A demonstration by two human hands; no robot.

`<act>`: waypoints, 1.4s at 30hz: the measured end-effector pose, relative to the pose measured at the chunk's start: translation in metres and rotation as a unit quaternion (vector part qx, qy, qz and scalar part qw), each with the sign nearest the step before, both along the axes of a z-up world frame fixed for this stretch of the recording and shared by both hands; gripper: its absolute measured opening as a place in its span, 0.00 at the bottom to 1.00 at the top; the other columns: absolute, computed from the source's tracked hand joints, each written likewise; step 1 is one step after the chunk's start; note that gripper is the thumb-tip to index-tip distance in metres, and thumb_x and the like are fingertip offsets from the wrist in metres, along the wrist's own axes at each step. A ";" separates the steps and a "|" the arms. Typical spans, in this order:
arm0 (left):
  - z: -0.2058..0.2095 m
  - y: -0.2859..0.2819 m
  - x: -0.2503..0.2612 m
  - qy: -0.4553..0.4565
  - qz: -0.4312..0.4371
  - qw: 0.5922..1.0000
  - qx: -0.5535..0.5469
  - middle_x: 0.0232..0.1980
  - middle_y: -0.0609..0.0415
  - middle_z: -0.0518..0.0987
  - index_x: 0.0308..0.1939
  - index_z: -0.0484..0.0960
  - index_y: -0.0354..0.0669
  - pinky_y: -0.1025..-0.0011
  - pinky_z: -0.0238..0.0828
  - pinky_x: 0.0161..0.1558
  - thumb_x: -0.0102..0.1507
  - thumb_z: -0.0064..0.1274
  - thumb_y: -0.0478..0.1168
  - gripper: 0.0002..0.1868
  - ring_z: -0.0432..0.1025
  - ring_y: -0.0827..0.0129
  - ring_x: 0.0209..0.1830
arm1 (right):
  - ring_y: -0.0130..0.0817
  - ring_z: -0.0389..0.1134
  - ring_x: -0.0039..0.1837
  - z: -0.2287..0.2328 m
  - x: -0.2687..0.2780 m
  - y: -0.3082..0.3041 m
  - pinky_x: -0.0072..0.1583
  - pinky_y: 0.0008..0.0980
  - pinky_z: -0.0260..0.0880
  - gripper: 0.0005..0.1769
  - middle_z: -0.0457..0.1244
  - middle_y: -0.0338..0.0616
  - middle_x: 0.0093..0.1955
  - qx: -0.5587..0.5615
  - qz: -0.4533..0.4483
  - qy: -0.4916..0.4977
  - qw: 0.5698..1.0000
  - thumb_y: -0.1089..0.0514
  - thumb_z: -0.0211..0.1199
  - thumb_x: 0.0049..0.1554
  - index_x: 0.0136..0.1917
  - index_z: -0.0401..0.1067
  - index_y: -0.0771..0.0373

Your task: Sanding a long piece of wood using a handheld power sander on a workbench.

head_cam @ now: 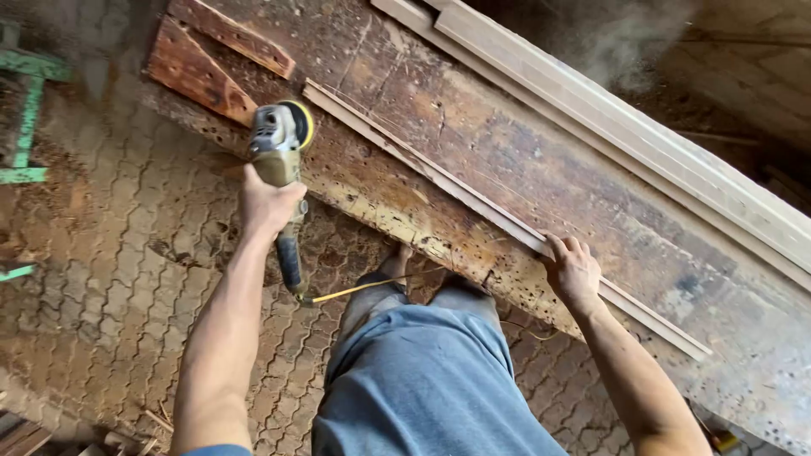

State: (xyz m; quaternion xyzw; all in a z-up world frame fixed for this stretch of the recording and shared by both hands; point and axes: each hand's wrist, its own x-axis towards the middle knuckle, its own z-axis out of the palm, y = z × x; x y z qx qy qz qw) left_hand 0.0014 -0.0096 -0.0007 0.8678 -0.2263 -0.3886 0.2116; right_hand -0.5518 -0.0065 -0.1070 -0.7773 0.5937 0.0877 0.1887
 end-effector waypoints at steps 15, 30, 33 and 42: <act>0.001 -0.062 -0.025 0.017 -0.041 0.994 0.099 0.52 0.41 0.75 0.80 0.32 0.37 0.68 0.80 0.34 0.52 0.58 0.32 0.61 0.76 0.67 0.32 | 0.42 0.70 0.60 -0.021 -0.009 -0.024 0.52 0.39 0.77 0.18 0.68 0.50 0.57 0.122 0.105 0.151 0.975 0.52 0.57 0.61 0.61 0.69 0.63; -0.043 0.025 -0.212 0.003 -0.387 0.898 0.208 0.51 0.40 0.77 0.79 0.39 0.35 0.58 0.76 0.48 0.55 0.60 0.47 0.58 0.77 0.56 0.43 | 0.41 0.70 0.54 -0.017 -0.012 -0.028 0.47 0.38 0.78 0.18 0.67 0.53 0.53 0.154 0.112 0.133 0.973 0.51 0.56 0.63 0.61 0.68 0.66; -0.048 0.035 -0.230 0.005 -0.471 0.861 0.193 0.52 0.38 0.77 0.79 0.41 0.33 0.58 0.75 0.50 0.55 0.60 0.48 0.58 0.76 0.54 0.46 | 0.42 0.71 0.53 -0.020 -0.015 -0.021 0.47 0.39 0.78 0.20 0.67 0.52 0.52 0.148 0.107 0.130 0.975 0.50 0.57 0.63 0.61 0.68 0.66; -0.014 -0.008 -0.136 -0.019 -0.357 0.909 0.214 0.54 0.39 0.76 0.80 0.41 0.36 0.58 0.77 0.47 0.57 0.59 0.47 0.56 0.77 0.56 0.44 | 0.48 0.71 0.58 -0.014 -0.009 -0.016 0.51 0.44 0.76 0.23 0.68 0.49 0.56 0.082 0.060 0.075 0.992 0.47 0.64 0.57 0.61 0.71 0.59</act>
